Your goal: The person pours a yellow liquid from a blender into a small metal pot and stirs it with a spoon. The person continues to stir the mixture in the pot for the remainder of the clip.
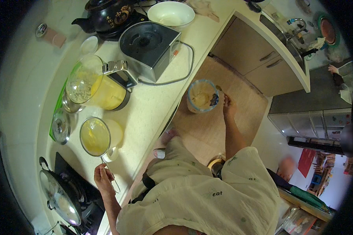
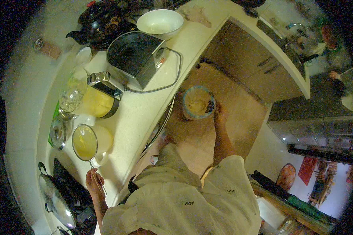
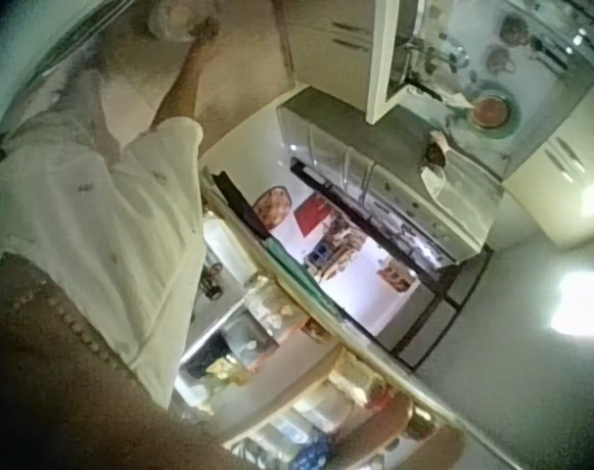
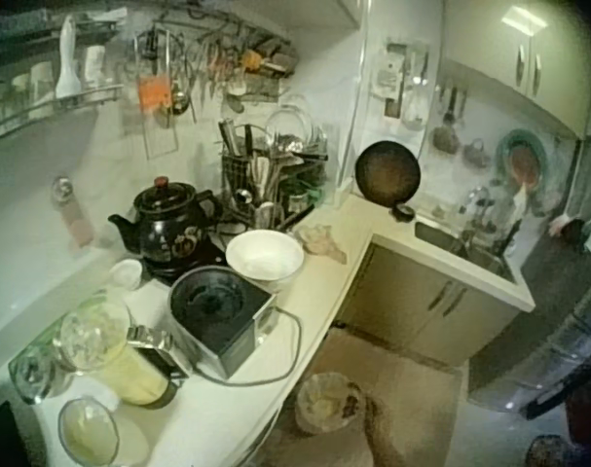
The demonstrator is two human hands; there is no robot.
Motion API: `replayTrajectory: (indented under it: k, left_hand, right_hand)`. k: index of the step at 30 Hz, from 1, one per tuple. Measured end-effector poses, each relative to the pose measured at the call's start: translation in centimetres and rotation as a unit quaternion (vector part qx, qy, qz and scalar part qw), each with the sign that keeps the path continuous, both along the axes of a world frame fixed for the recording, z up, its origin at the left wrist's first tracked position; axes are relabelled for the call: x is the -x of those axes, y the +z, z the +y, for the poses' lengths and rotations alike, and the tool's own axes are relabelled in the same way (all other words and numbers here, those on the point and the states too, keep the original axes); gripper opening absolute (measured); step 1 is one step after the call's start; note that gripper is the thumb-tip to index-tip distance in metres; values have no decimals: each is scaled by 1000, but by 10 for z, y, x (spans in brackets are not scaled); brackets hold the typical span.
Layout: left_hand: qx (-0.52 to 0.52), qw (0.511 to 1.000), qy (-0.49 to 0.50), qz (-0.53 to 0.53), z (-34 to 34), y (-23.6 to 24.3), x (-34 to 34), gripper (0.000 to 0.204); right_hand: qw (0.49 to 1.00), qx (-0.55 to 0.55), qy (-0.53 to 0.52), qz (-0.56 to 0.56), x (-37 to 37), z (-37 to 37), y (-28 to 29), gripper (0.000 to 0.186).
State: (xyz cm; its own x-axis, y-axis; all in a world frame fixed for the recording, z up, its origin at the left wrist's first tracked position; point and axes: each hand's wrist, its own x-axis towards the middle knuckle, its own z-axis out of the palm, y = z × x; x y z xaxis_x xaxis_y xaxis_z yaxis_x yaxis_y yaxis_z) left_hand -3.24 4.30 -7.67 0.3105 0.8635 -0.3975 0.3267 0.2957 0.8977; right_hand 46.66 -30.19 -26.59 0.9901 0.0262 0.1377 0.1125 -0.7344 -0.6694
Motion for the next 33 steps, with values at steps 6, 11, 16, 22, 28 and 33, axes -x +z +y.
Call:
replayTrajectory:
  k: [6,11,16,22,28,33]
  left_hand:
    - [31,998,17,-53,11,-8,-8,22]
    - [-1,999,0,-36,20,-3,-17,21]
    - [7,999,-4,-34,24,-2,-23,22]
    - [-13,999,11,-32,21,-2,-12,16]
    - [0,998,29,-58,37,-5,-12,22]
    - [0,992,36,-124,36,3,-19,21]
  right_hand:
    - [914,-382,-135,28,7,6,37,26]
    - [806,-571,-143,56,9,-9,49,22]
    - [687,-695,-182,113,10,-39,47,15]
    - [665,-725,-137,117,31,-13,125,14]
    - [664,-710,169,165,73,53,231,19]
    - [523,-732,287,330,130,160,289,20]
